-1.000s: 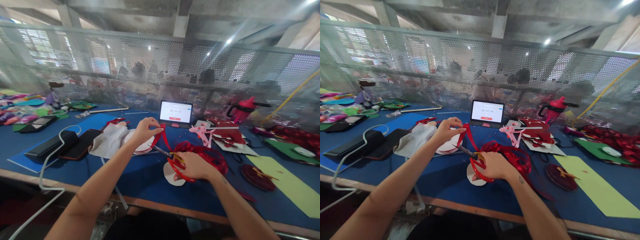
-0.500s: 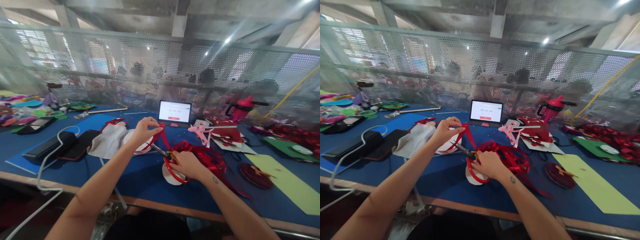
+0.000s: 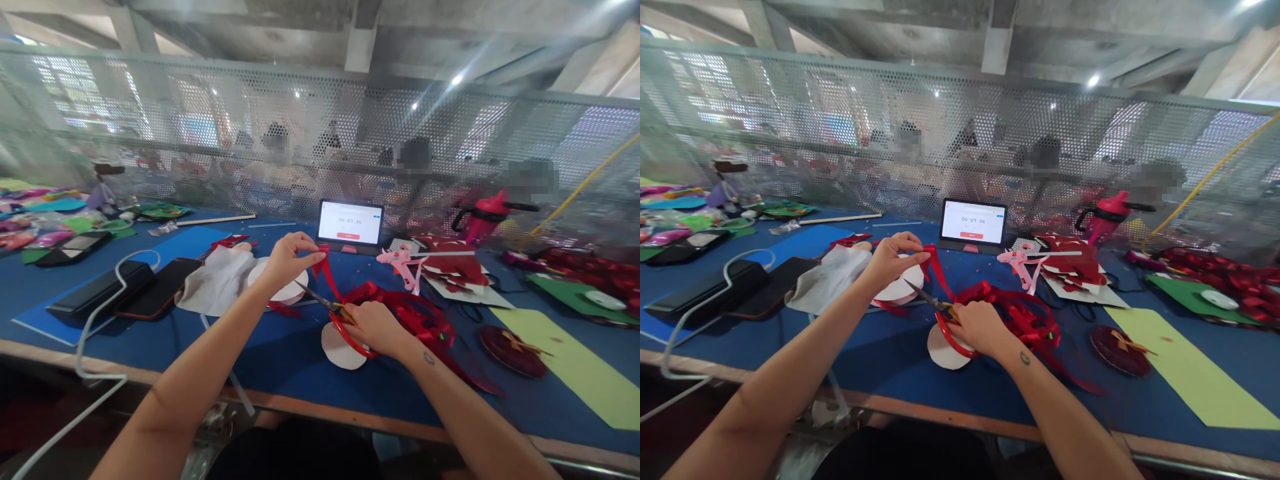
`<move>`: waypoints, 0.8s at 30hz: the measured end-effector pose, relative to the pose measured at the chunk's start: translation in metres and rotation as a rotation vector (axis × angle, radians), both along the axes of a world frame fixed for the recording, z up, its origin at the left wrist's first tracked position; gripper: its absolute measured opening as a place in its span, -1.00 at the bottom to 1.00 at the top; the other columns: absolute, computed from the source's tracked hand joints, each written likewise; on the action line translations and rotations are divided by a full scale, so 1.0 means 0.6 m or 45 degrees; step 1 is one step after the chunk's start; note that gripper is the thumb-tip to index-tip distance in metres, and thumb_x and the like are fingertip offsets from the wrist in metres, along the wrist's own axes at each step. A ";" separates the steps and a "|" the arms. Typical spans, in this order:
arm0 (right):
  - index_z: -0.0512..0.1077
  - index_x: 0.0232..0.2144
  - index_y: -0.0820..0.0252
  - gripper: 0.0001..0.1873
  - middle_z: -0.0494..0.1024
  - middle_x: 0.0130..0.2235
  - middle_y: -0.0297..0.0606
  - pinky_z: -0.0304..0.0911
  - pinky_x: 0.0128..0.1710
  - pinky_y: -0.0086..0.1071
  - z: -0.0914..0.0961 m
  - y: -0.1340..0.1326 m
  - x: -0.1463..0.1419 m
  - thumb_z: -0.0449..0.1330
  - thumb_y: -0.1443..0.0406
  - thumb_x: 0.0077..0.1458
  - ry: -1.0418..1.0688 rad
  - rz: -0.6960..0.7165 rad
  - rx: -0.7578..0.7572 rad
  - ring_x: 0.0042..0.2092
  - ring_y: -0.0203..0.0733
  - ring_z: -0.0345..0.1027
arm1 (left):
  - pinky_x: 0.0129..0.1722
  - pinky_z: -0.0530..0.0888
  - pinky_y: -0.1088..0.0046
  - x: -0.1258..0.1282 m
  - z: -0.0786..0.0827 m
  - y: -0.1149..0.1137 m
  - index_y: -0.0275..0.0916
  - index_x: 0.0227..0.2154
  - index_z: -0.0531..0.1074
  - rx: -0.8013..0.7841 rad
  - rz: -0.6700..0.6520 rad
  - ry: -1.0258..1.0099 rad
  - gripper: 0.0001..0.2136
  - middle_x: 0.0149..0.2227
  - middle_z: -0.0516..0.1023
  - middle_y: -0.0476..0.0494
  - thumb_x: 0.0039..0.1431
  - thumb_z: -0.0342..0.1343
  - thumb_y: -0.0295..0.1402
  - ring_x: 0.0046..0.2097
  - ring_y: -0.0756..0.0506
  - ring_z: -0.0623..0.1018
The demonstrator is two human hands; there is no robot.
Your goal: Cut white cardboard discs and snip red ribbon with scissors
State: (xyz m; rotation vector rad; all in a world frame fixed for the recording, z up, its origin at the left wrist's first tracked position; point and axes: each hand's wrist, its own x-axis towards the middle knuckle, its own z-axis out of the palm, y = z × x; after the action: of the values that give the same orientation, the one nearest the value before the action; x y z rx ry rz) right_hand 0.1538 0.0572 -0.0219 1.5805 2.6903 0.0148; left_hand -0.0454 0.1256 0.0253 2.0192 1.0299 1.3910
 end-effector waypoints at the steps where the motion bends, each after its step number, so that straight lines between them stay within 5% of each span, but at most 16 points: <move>1: 0.39 -0.29 0.24 -0.54 0.54 -0.40 -0.08 0.07 -0.46 -0.39 0.000 0.001 0.001 -0.13 0.03 0.19 0.002 -0.010 -0.005 -0.36 -0.03 0.44 | -0.38 0.26 0.39 0.000 0.001 0.000 -0.17 -0.56 0.54 0.007 0.014 -0.001 -0.89 -0.42 0.42 -0.07 -0.12 0.24 -0.25 -0.35 -0.06 0.37; 8: 0.38 -0.19 0.15 -0.65 0.54 -0.37 -0.20 0.05 -0.45 -0.42 0.017 -0.002 0.019 0.07 0.07 0.06 0.188 -0.015 -0.029 -0.35 -0.11 0.40 | -0.41 0.25 0.46 -0.022 -0.001 0.027 -0.21 -0.58 0.50 0.088 0.199 -0.554 -0.90 -0.48 0.38 0.00 -0.14 0.24 -0.30 -0.42 0.03 0.33; 14: 0.36 -0.34 0.21 -0.62 0.51 -0.39 -0.22 0.17 -0.35 -0.38 0.049 0.000 0.086 0.11 0.00 0.00 0.782 0.154 -0.410 -0.36 -0.16 0.37 | -0.42 0.28 0.48 -0.057 -0.010 0.058 -0.23 -0.54 0.51 -0.305 0.160 -0.841 -0.77 -0.55 0.46 0.00 -0.34 0.33 -0.26 -0.45 0.03 0.38; 18: 0.25 -0.41 0.18 -0.59 0.53 -0.34 -0.17 0.21 -0.26 -0.32 0.060 0.003 0.133 0.13 -0.04 -0.03 1.308 0.117 -0.496 -0.27 -0.11 0.38 | -0.30 0.35 0.47 -0.041 -0.026 0.054 -0.23 -0.54 0.51 -0.455 -0.020 -0.865 -0.78 -0.50 0.50 -0.02 -0.31 0.33 -0.26 -0.40 0.02 0.44; 21: 0.24 -0.38 0.16 -0.59 0.53 -0.33 -0.17 0.20 -0.25 -0.31 0.061 0.004 0.149 0.17 -0.04 -0.07 1.422 0.072 -0.428 -0.27 -0.11 0.36 | -0.28 0.36 0.44 -0.008 -0.036 0.035 -0.24 -0.56 0.51 -0.576 -0.188 -0.798 -0.81 -0.51 0.52 -0.03 -0.27 0.31 -0.26 -0.41 0.01 0.46; 24: 0.25 -0.37 0.16 -0.57 0.53 -0.27 -0.12 0.21 -0.25 -0.28 0.057 0.007 0.151 0.16 -0.06 -0.09 1.421 0.047 -0.503 -0.27 -0.09 0.36 | -0.25 0.37 0.39 0.015 -0.035 0.012 -0.22 -0.45 0.54 -0.618 -0.497 -0.353 -0.79 -0.42 0.57 -0.10 -0.20 0.27 -0.25 -0.33 -0.06 0.50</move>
State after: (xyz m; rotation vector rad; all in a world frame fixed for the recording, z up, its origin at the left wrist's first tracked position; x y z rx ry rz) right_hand 0.2447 0.0614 0.0121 1.6714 3.0091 -1.7413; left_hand -0.0362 0.1328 0.0043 1.5179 0.7141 1.0510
